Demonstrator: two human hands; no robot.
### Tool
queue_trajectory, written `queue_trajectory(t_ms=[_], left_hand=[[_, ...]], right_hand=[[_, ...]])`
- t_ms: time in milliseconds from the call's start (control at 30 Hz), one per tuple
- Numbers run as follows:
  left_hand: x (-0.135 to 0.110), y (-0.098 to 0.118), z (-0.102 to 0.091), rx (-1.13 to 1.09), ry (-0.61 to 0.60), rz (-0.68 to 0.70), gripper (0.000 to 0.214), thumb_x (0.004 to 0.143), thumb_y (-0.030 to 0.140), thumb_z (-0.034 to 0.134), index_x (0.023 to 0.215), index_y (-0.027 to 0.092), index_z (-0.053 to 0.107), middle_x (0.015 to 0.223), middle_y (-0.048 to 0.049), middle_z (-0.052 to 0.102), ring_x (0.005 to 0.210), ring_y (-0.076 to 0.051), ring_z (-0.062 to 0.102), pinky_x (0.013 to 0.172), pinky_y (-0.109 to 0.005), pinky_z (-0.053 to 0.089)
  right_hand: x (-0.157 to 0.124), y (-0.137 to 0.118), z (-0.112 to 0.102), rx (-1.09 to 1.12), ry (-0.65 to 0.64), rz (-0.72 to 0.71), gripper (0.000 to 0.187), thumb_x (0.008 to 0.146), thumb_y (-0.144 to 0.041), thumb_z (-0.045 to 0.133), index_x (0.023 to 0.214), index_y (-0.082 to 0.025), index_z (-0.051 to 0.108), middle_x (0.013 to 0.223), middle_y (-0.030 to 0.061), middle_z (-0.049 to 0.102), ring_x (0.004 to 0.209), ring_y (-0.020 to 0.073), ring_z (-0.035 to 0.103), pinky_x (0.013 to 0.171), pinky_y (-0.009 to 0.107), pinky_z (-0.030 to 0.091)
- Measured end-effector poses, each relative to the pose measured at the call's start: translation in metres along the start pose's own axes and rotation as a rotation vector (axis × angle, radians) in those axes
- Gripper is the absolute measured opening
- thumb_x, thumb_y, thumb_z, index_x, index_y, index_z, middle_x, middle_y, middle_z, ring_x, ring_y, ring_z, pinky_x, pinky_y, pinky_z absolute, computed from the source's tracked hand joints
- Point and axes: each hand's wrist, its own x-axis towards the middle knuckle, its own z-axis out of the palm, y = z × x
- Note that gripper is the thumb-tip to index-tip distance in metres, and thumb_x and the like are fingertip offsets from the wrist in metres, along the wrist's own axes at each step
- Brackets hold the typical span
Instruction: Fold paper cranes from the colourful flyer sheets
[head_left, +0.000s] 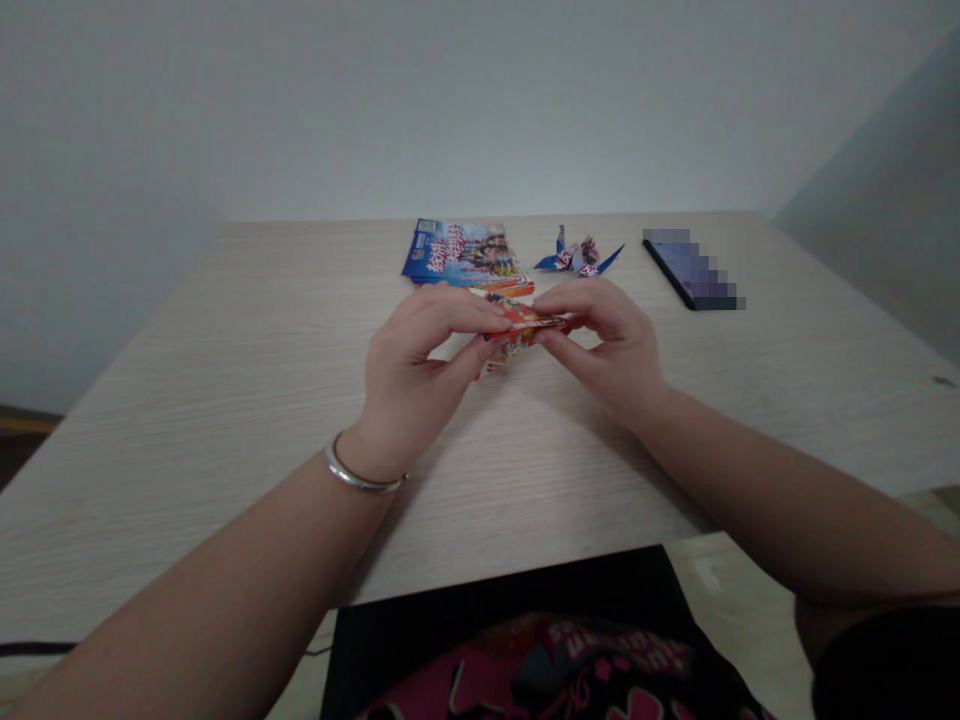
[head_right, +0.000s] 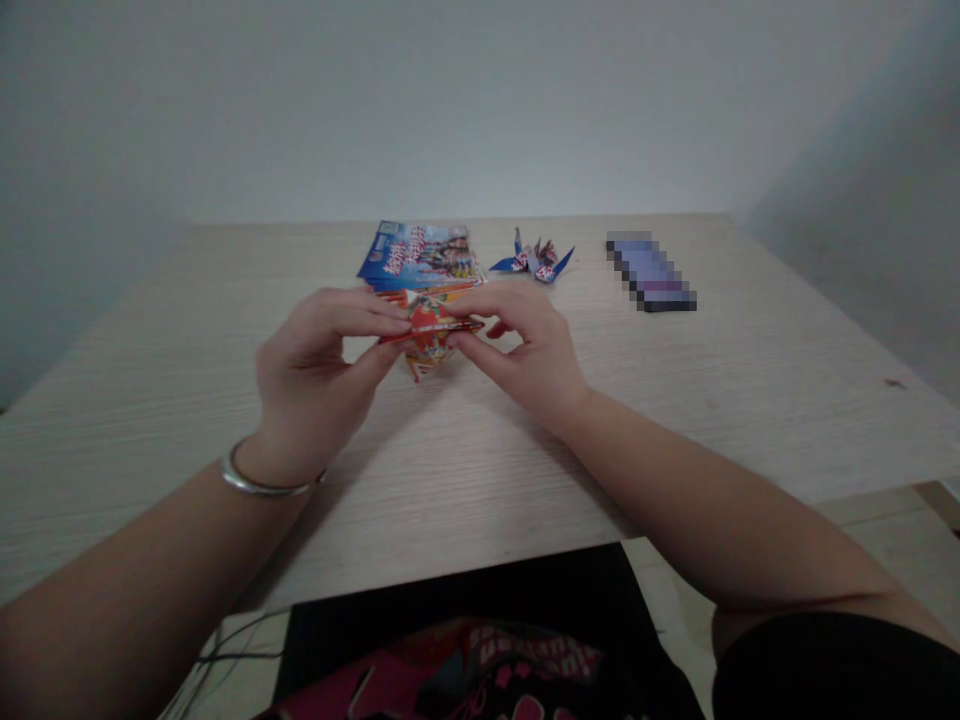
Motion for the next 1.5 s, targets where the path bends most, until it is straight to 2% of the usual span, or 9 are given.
queue_trajectory(t_ms=[100, 233, 367, 533, 767, 1000, 1233, 1400, 1500], left_hand=[[0.001, 0.000, 0.000, -0.012, -0.013, 0.022, 0.009, 0.095, 0.020, 0.073, 0.099, 0.027, 0.072, 0.100, 0.0019, 0.079, 0.097, -0.016, 0.074, 0.097, -0.038, 0.059], [0.003, 0.002, -0.001, 0.030, -0.045, 0.086, 0.013, 0.094, 0.013, 0.070, 0.097, 0.026, 0.069, 0.102, 0.0019, 0.079, 0.099, -0.016, 0.074, 0.105, -0.041, 0.055], [0.004, 0.001, -0.002, 0.108, -0.108, 0.086, 0.011, 0.092, 0.015, 0.070, 0.096, 0.025, 0.069, 0.101, -0.0006, 0.079, 0.097, -0.019, 0.073, 0.094, -0.039, 0.057], [0.003, -0.005, -0.001, 0.170, -0.159, 0.080, 0.003, 0.092, 0.021, 0.071, 0.091, 0.024, 0.071, 0.096, -0.0020, 0.078, 0.093, -0.021, 0.073, 0.088, -0.038, 0.057], [-0.003, -0.012, 0.002, -0.013, -0.200, -0.052, 0.011, 0.092, 0.011, 0.065, 0.090, 0.021, 0.065, 0.105, -0.0031, 0.080, 0.097, -0.018, 0.076, 0.088, -0.033, 0.060], [-0.005, -0.010, 0.001, -0.042, -0.235, -0.106, 0.013, 0.090, 0.009, 0.066, 0.095, 0.021, 0.067, 0.100, -0.0024, 0.079, 0.092, -0.016, 0.077, 0.081, -0.027, 0.061], [-0.006, -0.010, 0.003, 0.041, -0.252, -0.092, 0.004, 0.091, 0.019, 0.070, 0.095, 0.021, 0.072, 0.090, -0.0012, 0.078, 0.083, -0.016, 0.073, 0.077, -0.028, 0.058], [-0.006, -0.007, 0.004, 0.042, -0.211, -0.077, 0.006, 0.093, 0.021, 0.069, 0.089, 0.023, 0.074, 0.083, 0.0010, 0.077, 0.076, -0.015, 0.071, 0.073, -0.027, 0.056], [-0.007, -0.008, 0.005, 0.009, -0.187, -0.081, 0.004, 0.092, 0.020, 0.071, 0.090, 0.022, 0.074, 0.084, 0.0007, 0.077, 0.076, -0.015, 0.072, 0.072, -0.027, 0.056]], right_hand=[[0.001, -0.002, -0.003, -0.021, 0.015, -0.016, 0.009, 0.091, -0.033, 0.073, 0.097, -0.031, 0.079, 0.099, 0.0011, 0.079, 0.094, 0.0204, 0.071, 0.073, 0.035, 0.060], [0.006, -0.007, -0.013, -0.096, 0.034, -0.092, 0.006, 0.091, -0.037, 0.076, 0.093, -0.034, 0.080, 0.099, 0.0013, 0.079, 0.098, 0.0251, 0.071, 0.095, 0.050, 0.057], [0.009, -0.011, -0.019, -0.162, -0.033, -0.141, 0.004, 0.089, -0.039, 0.078, 0.092, -0.037, 0.080, 0.099, 0.0005, 0.079, 0.100, 0.0273, 0.071, 0.103, 0.055, 0.052], [0.008, -0.005, -0.014, -0.152, -0.079, -0.203, 0.007, 0.088, -0.040, 0.079, 0.094, -0.038, 0.080, 0.095, -0.0024, 0.080, 0.099, 0.0249, 0.071, 0.101, 0.050, 0.054], [0.003, 0.008, -0.008, -0.082, -0.143, -0.109, 0.016, 0.089, -0.042, 0.077, 0.103, -0.035, 0.079, 0.100, -0.0010, 0.081, 0.106, 0.0250, 0.072, 0.104, 0.048, 0.053], [0.003, 0.006, -0.005, -0.058, -0.135, -0.143, 0.010, 0.090, -0.039, 0.076, 0.098, -0.033, 0.080, 0.091, -0.0018, 0.080, 0.089, 0.0204, 0.073, 0.091, 0.040, 0.057], [-0.001, 0.000, 0.002, -0.040, -0.181, -0.078, 0.013, 0.088, -0.034, 0.075, 0.100, -0.029, 0.079, 0.092, 0.0001, 0.080, 0.088, 0.0192, 0.072, 0.086, 0.037, 0.057], [-0.006, -0.006, 0.006, -0.006, -0.083, 0.096, 0.013, 0.085, -0.033, 0.078, 0.097, -0.027, 0.078, 0.094, 0.0016, 0.079, 0.085, 0.0186, 0.071, 0.073, 0.032, 0.057], [-0.006, -0.006, 0.005, 0.046, -0.079, 0.117, 0.012, 0.084, -0.033, 0.080, 0.095, -0.027, 0.079, 0.092, 0.0012, 0.078, 0.085, 0.0181, 0.071, 0.073, 0.032, 0.057]])
